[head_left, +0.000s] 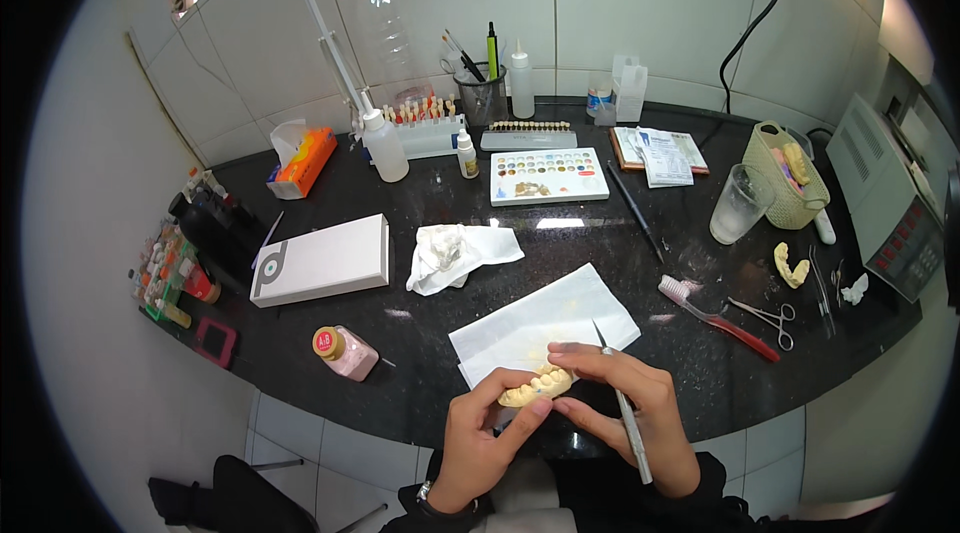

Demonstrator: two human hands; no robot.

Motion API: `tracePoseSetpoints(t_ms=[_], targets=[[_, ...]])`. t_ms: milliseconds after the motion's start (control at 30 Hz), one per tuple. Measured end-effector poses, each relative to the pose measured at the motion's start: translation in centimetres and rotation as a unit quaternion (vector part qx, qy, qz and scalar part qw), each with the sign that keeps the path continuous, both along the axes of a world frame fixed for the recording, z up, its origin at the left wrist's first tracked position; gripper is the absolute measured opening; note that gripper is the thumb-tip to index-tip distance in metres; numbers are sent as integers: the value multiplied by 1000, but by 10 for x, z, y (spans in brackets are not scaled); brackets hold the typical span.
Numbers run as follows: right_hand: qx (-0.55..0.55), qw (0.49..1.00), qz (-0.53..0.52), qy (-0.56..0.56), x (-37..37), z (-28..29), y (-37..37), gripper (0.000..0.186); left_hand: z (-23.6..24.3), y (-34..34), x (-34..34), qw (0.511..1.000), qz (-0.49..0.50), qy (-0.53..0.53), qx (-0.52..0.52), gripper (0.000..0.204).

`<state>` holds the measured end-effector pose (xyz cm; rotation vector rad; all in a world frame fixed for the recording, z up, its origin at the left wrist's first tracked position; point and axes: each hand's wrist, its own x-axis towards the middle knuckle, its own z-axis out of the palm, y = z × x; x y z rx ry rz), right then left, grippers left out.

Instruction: The person applies a liquid and a powder to a dental prosthesis using a small brush, then uses a fine tool to carve or shape the material.

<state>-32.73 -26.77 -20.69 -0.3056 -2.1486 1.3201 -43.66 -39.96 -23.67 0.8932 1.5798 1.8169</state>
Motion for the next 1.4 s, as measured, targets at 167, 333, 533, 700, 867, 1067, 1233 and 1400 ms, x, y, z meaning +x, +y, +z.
tracePoseSetpoints(t_ms=[167, 333, 533, 700, 867, 1067, 1233, 1400], targets=[[100, 995, 0, -13, 0, 15, 13, 33, -2, 6, -7, 995, -21, -88, 36, 28], [251, 967, -9, -41, -6, 39, 31, 28, 1, 13, 1, 992, 109, 22, 65, 42], [174, 978, -5, -112, 9, 34, 28, 27, 12, -5, -6, 954, 129, 269, -32, 36], [60, 984, -166, -5, 31, 10, 21, 29, 17, -7, -23, 882, 111, 419, -183, 44], [-28, 977, -210, -4, 44, -3, 23, 27, 10, -11, -25, 848, 83, 465, -240, 55], [-134, 971, -195, 27, 68, -6, 26, 28, 18, -12, -13, 861, 44, 451, -232, 58], [-199, 976, -9, 88, 75, 0, 32, 26, 39, -9, -1, 885, 69, 424, -179, 52], [-248, 946, 175, 111, 57, 9, 32, 27, 59, 3, 8, 938, -97, 333, -23, 40]])
